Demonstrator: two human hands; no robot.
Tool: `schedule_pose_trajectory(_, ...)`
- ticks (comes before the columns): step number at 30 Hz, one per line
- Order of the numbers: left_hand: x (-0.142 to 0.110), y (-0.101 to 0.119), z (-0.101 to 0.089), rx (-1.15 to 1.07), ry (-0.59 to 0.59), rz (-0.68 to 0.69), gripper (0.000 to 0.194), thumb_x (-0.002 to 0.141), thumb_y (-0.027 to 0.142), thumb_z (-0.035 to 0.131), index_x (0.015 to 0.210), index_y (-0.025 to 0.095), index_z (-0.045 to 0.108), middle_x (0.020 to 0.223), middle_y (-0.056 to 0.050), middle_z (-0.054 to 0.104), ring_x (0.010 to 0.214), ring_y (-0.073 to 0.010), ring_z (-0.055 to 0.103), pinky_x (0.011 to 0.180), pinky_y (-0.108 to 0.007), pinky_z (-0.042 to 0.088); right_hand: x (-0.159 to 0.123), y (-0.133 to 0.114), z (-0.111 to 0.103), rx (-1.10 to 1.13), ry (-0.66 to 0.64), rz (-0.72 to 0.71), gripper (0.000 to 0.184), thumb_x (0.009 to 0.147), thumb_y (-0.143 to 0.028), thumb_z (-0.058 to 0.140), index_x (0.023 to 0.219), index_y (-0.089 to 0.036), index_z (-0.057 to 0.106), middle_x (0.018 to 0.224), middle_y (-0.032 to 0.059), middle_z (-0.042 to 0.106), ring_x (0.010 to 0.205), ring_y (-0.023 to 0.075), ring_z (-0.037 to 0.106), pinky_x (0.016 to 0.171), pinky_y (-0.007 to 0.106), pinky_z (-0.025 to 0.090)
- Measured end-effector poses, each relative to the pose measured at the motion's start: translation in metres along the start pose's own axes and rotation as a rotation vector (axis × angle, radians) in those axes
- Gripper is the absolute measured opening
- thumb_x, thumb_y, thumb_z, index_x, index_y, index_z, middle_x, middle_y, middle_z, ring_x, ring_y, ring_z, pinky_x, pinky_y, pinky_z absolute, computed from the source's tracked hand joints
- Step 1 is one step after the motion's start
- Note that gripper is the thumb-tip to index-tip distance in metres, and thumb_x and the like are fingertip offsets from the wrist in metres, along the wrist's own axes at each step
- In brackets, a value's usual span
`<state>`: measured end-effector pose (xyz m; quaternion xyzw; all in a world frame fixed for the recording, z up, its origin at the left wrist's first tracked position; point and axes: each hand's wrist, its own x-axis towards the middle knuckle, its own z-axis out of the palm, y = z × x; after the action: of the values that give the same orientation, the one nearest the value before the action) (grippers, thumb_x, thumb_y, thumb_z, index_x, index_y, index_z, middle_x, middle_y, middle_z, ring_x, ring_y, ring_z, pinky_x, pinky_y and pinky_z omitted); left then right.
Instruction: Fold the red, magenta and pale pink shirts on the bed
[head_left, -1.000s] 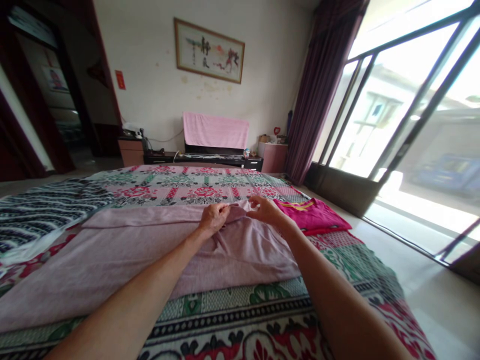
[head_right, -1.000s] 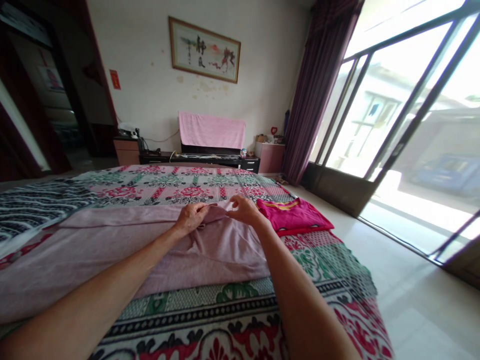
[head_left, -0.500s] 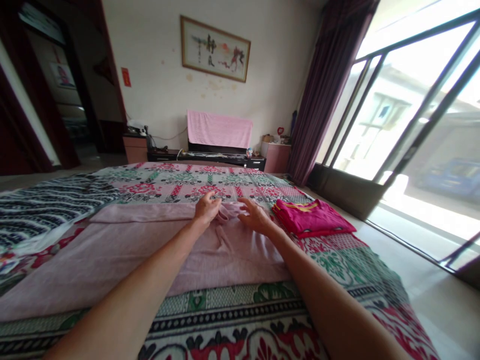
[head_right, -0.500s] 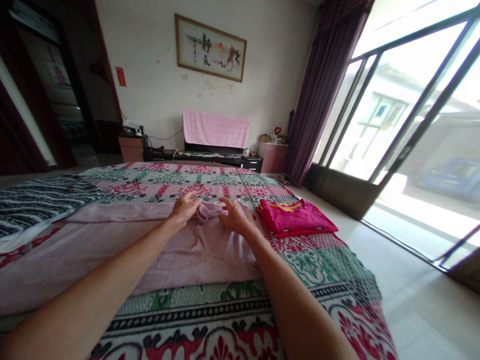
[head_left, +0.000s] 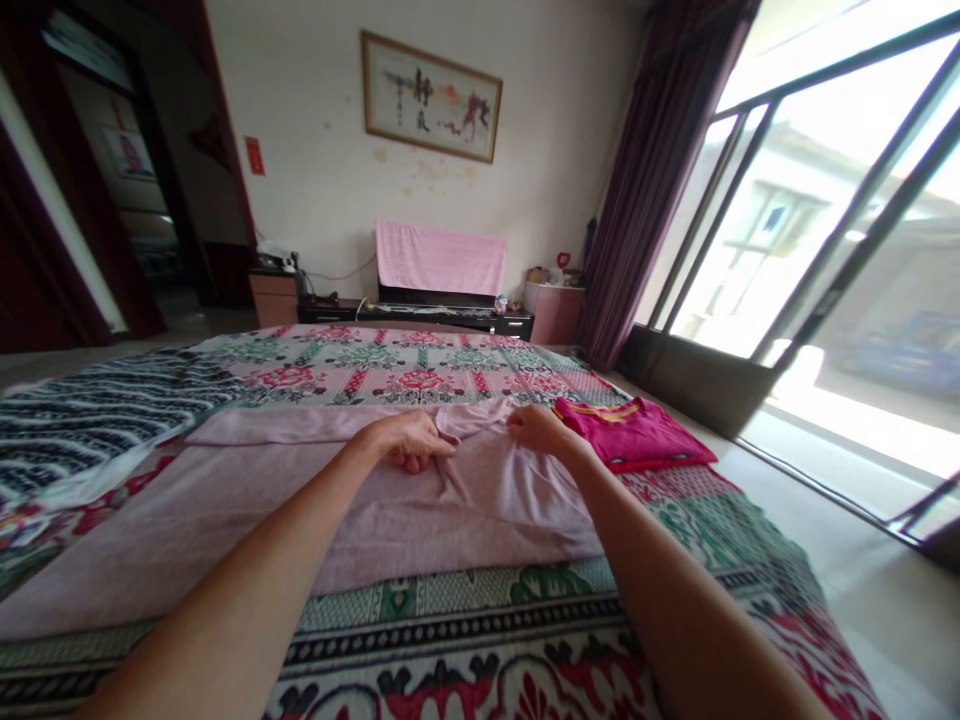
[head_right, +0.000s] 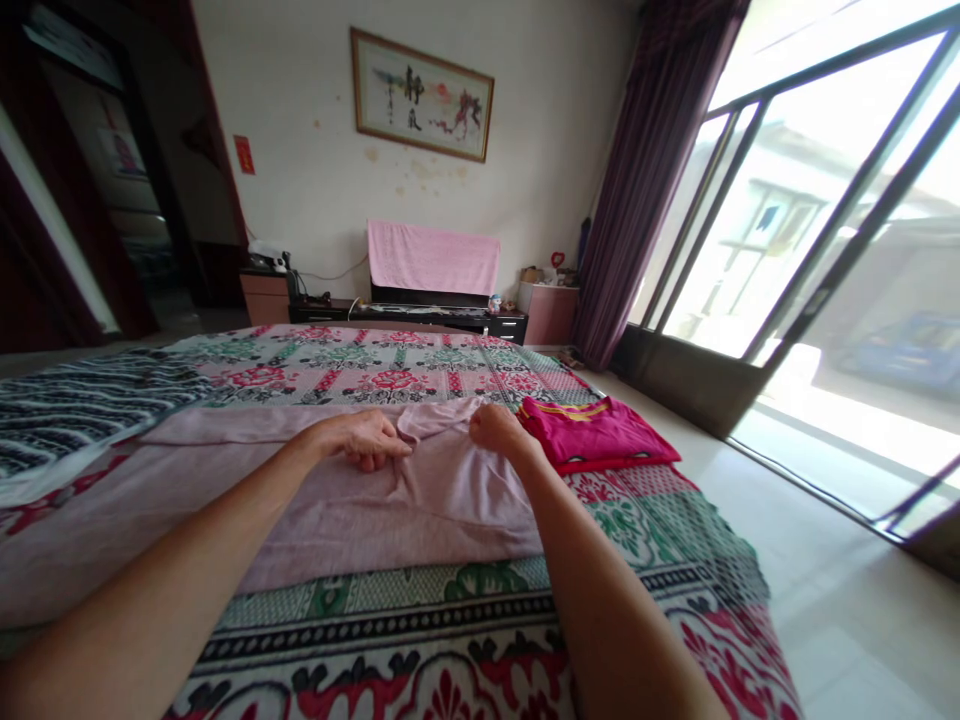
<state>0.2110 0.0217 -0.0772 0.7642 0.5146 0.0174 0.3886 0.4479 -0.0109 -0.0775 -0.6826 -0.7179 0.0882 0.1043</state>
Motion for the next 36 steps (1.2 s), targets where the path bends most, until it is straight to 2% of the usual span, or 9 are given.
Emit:
schedule_pose_trajectory(3,0.004,0.001,0.004,0.035,-0.012,0.001,0.023,0.064,0.039,0.071,0.070,0.018,0.065,0.055,0.001,0.061,0.050,-0.0120,0.056,0.045,-0.020,0.036,-0.008,0.011,-0.016,0.083,-0.188,0.086,0.013,0.077,-0.015,0.057,0.071,-0.013,0.069,0.069,0.0056,0.067,0.064,0.0160,0.062,0.062,0.026,0.049)
schedule_pose_trajectory(6,0.002,0.003,0.004,0.073,0.006,-0.023,0.014,0.064,0.030,0.069,0.066,0.017,0.063,0.049,0.003,0.056,0.048,-0.0114,0.053,0.044,-0.019,0.034,-0.012,0.017,-0.021,0.215,-0.358,0.155,0.011,0.078,-0.020,0.060,0.076,-0.014,0.070,0.067,0.0027,0.065,0.058,0.0127,0.059,0.057,0.024,0.049)
schedule_pose_trajectory(9,-0.004,0.006,0.003,0.082,0.013,-0.022,0.014,0.064,0.029,0.068,0.064,0.017,0.062,0.049,0.002,0.056,0.048,-0.0116,0.053,0.044,-0.019,0.034,-0.012,0.014,-0.018,0.228,-0.406,0.137,0.010,0.077,-0.020,0.063,0.075,-0.013,0.069,0.060,0.0026,0.063,0.054,0.0120,0.056,0.056,0.025,0.047)
schedule_pose_trajectory(17,-0.003,0.008,0.005,0.128,0.057,-0.031,0.015,0.063,0.030,0.068,0.063,0.016,0.064,0.044,0.001,0.053,0.046,-0.0124,0.052,0.044,-0.020,0.036,-0.009,0.000,-0.011,0.105,-0.370,0.098,0.023,0.072,-0.013,0.060,0.050,-0.018,0.057,0.048,-0.0002,0.059,0.049,0.0135,0.056,0.056,0.029,0.050)
schedule_pose_trajectory(22,0.002,0.004,0.006,0.126,0.039,-0.035,0.013,0.062,0.024,0.068,0.055,0.015,0.060,0.045,0.000,0.054,0.044,-0.0123,0.051,0.044,-0.022,0.039,-0.011,0.004,-0.017,0.037,-0.365,0.162,0.024,0.071,-0.012,0.058,0.048,-0.017,0.057,0.047,0.0001,0.057,0.046,0.0122,0.053,0.055,0.028,0.048)
schedule_pose_trajectory(27,0.000,0.003,0.004,0.172,0.075,-0.012,0.019,0.058,0.026,0.072,0.049,0.016,0.059,0.044,0.000,0.053,0.043,-0.0134,0.051,0.045,-0.023,0.041,-0.012,0.006,-0.016,-0.005,-0.342,0.169,0.021,0.070,-0.013,0.059,0.049,-0.017,0.058,0.046,-0.0009,0.056,0.047,0.0123,0.053,0.057,0.028,0.047)
schedule_pose_trajectory(30,-0.005,0.003,-0.001,0.174,0.075,-0.001,0.021,0.058,0.031,0.073,0.050,0.017,0.060,0.045,0.000,0.055,0.044,-0.0142,0.052,0.045,-0.024,0.041,-0.010,0.003,-0.019,-0.056,-0.189,0.061,0.011,0.068,-0.013,0.060,0.060,-0.017,0.066,0.056,0.0007,0.063,0.055,0.0135,0.057,0.058,0.025,0.045)
schedule_pose_trajectory(33,-0.007,0.005,-0.004,0.185,0.135,0.029,0.024,0.062,0.037,0.072,0.052,0.018,0.062,0.048,-0.001,0.058,0.046,-0.0142,0.054,0.047,-0.023,0.040,-0.006,-0.004,-0.016,-0.021,-0.018,-0.130,0.015,0.070,-0.013,0.058,0.074,-0.017,0.072,0.071,0.0018,0.070,0.066,0.0131,0.061,0.062,0.021,0.042)
schedule_pose_trajectory(36,-0.001,0.006,-0.004,0.202,0.268,0.057,0.033,0.066,0.049,0.068,0.055,0.018,0.065,0.049,-0.002,0.059,0.049,-0.0152,0.057,0.050,-0.023,0.040,-0.001,-0.010,-0.001,0.071,0.015,-0.272,0.021,0.071,-0.013,0.057,0.083,-0.017,0.074,0.079,0.0018,0.072,0.072,0.0130,0.062,0.066,0.020,0.043)
